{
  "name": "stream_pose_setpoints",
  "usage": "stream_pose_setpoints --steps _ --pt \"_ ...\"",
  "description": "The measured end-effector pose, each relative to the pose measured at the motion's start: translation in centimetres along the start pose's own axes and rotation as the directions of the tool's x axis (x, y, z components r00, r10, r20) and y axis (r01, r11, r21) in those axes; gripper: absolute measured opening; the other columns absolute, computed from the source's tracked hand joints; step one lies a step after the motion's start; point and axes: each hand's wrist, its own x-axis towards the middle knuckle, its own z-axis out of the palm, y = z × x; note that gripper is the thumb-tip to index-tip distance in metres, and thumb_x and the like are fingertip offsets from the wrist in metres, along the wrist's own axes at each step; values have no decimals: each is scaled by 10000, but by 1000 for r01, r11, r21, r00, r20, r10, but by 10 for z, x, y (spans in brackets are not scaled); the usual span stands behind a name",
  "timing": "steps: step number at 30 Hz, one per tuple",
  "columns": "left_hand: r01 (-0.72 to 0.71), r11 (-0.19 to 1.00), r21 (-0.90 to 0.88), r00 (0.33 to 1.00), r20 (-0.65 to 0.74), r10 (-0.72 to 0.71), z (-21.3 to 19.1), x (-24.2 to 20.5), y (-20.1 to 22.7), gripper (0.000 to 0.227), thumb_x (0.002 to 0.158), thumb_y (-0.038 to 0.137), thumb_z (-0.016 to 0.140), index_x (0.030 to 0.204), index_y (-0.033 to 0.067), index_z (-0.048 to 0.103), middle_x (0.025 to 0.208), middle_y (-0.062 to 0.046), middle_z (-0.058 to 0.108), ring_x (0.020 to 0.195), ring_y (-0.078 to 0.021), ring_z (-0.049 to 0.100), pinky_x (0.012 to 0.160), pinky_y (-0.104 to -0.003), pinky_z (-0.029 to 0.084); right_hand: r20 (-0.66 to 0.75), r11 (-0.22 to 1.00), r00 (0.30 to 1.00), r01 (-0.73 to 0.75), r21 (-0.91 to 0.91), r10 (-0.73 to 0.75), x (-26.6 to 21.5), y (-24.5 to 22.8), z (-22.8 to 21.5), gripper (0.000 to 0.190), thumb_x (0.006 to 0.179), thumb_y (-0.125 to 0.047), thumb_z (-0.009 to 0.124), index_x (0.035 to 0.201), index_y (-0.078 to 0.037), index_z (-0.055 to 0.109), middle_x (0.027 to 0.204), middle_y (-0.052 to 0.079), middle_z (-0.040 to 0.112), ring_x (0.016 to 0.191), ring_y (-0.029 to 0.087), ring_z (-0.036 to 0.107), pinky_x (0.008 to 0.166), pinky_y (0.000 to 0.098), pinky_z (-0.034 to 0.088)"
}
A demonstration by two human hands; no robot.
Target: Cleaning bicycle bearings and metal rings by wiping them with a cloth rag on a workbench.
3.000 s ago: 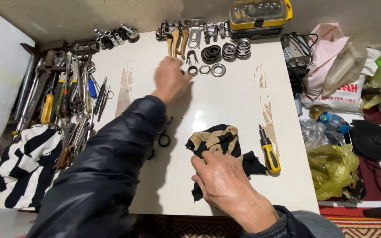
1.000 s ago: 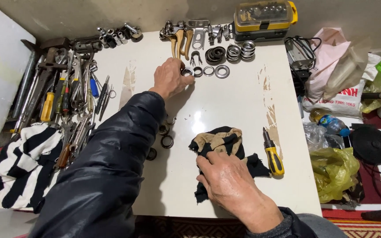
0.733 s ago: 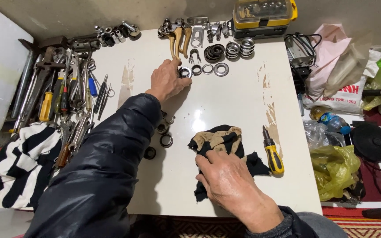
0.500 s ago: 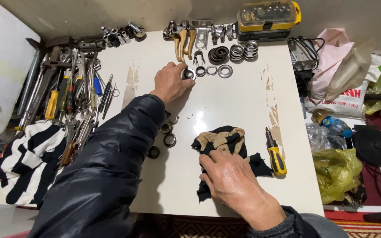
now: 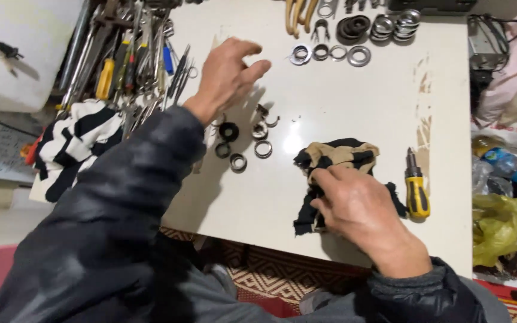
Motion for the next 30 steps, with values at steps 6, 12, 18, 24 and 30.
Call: stream_pose_setpoints --steps 6,12,18,24,30 --pt "329 916 -229 941 0 -338 -49 -104 24 271 916 276 732 1135 117 747 1016 -145 715 854 -305 713 713 -401 588 123 965 989 -47 -258 81 -4 13 21 153 895 -211 624 1020 -168 700 897 57 679 822 323 715 652 395 594" --pt "337 927 -166 937 -37 -347 -50 -173 28 275 893 155 644 1125 27 720 1033 -79 696 828 -212 650 753 -300 538 -64 988 991 -109 112 117 9 -27 -18 186 869 -30 611 1024 -49 712 1026 52 733 781 226 701 740 331 592" --pt "330 943 -52 944 -4 -330 -39 -182 15 176 879 144 685 1036 103 753 992 -50 672 789 -219 652 746 -322 540 146 968 964 -237 83 224 13 -38 -16 314 877 -294 669 1153 -151 711 1097 6 730 892 251 713 828 364 568" --pt "295 953 65 948 102 -300 -19 -185 9 202 900 239 696 1047 121 769 973 -59 608 790 -240 648 751 -353 558 204 975 959 -172 -138 197 7 -25 0 577 764 -183 755 1320 -176 603 1122 18 669 917 260 707 854 398 589" --pt "312 950 -12 949 59 -311 -18 -183 10 109 907 189 683 960 117 745 1035 -36 612 837 -222 642 782 -339 544 28 983 983 -179 -35 180 7 -21 -2 156 881 -63 644 1027 -78 698 1004 39 697 825 236 688 792 357 590"
